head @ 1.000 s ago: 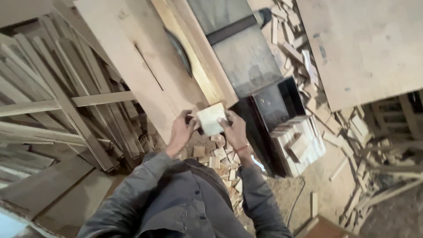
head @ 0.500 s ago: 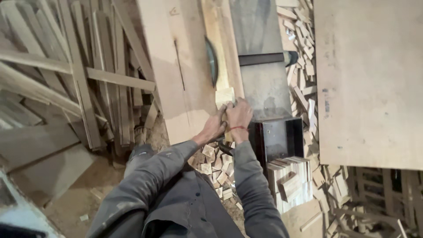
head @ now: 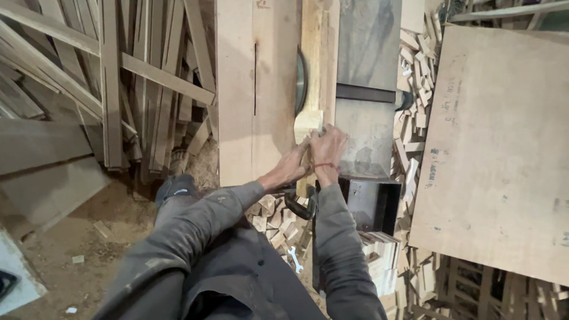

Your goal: The person picks up small wooden blocks and cuts them into smaller pieces on a table saw, guiding each piece against the blade by hand. After cutting, the person places the cut pieces into a black tray beside the saw.

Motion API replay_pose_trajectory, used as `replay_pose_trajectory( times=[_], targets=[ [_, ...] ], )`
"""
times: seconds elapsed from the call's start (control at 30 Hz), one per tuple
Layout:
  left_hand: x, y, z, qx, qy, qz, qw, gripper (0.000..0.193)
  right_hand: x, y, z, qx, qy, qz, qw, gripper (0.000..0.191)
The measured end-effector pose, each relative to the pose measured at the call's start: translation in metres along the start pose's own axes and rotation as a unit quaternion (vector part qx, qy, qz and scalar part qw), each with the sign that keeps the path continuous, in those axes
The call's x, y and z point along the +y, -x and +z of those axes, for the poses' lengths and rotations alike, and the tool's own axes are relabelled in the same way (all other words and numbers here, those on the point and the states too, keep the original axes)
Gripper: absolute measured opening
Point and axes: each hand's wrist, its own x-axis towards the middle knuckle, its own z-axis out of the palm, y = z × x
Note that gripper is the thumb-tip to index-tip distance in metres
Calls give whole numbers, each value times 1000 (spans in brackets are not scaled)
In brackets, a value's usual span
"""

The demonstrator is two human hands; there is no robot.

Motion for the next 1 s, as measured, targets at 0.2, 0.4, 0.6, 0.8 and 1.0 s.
replay_pose_trajectory(
  times=[0.2,0.4,0.6,0.8,1.0],
  targets=[
    [2,-12,-2,2,69,-33,997,70,-13,-11,5,23,-4,11,1000,24],
    [-1,-21,-8,47,69,90,992,83,-19,-20,11,53,-1,7,999,21],
    [3,-33,-8,56,72,14,996,78,-19,-32,22,65,25,5,998,20],
    [9,-44,-10,76,42,3,996,73,-14,-40,29,56,23,14,998,23],
    [17,-39,-8,86,67,41,993,62,-13,-47,32,86,25,-17,996,20]
  ],
)
